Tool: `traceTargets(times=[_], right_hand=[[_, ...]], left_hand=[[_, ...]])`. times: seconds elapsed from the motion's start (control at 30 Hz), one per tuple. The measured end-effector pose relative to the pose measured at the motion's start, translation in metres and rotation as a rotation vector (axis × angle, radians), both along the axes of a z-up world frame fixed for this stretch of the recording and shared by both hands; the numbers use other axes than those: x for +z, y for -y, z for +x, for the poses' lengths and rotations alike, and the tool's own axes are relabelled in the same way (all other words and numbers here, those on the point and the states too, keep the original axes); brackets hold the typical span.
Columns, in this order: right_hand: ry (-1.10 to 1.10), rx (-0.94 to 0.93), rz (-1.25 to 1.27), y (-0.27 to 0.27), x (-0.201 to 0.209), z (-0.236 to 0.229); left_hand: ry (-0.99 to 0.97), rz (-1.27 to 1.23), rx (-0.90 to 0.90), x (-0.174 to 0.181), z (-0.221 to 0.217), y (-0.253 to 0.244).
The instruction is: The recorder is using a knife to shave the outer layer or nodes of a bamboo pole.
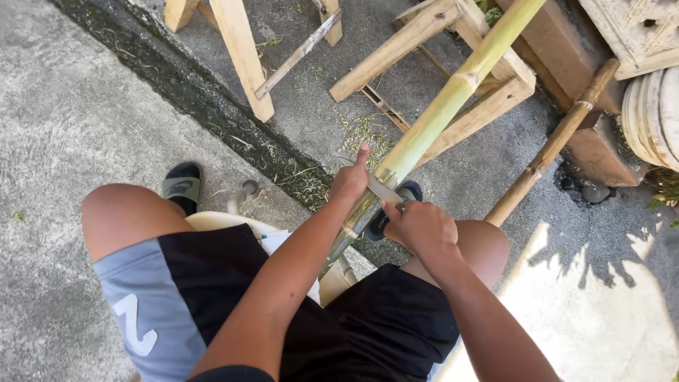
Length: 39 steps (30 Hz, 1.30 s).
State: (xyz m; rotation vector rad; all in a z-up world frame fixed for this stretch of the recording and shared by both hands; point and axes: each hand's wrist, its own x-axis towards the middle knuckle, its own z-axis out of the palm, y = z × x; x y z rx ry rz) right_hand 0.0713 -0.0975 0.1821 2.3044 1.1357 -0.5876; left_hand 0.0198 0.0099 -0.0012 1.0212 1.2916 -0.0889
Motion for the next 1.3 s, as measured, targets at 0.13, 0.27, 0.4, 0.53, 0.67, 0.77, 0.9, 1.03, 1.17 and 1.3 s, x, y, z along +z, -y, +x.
traceTargets(times=[0.13, 0.27, 0.4, 0.53, 0.67, 0.77, 0.9, 1.03, 1.17, 1.3], right_hand=[[-0.083, 0.039, 0.024, 0.01, 0.002, -0.004], [-0.034, -0.04, -0.047, -0.006, 0.016, -0.009], [0.007, 0.018, -0.022, -0.005, 0.009, 0.001], [-0.047, -0.025, -0.046, -0.002, 0.007, -0.006], [-0.029, -0.061, -0.066, -0.005, 0.009, -0.002], [0.029, -0.038, -0.031, -0.009, 0.002, 0.013], [0.045, 0.078, -0.007, -0.001, -0.002, 0.011], [0.001, 0.024, -0.051, 0.0, 0.005, 0.001], [0.05, 0.007, -0.032, -0.01, 0.004, 0.018], [0.104, 0.005, 0.051, -0.014, -0.002, 0.043]], left_hand=[[0.059, 0.004, -0.041, -0.006, -0.015, 0.015], [0.009, -0.02, -0.046, 0.011, -0.006, 0.004], [-0.009, 0.002, -0.038, 0.0, 0.005, 0.002], [0.058, 0.068, -0.018, -0.037, -0.002, 0.014], [-0.018, -0.025, -0.072, 0.012, -0.004, 0.005], [-0.01, -0.012, -0.047, 0.008, 0.017, -0.005], [0.033, -0.081, -0.077, 0.024, 0.002, -0.002], [-0.012, 0.022, -0.068, 0.001, -0.001, 0.006], [0.005, 0.028, -0.099, 0.001, 0.029, -0.006], [0.03, 0.033, -0.096, 0.04, 0.039, -0.025]])
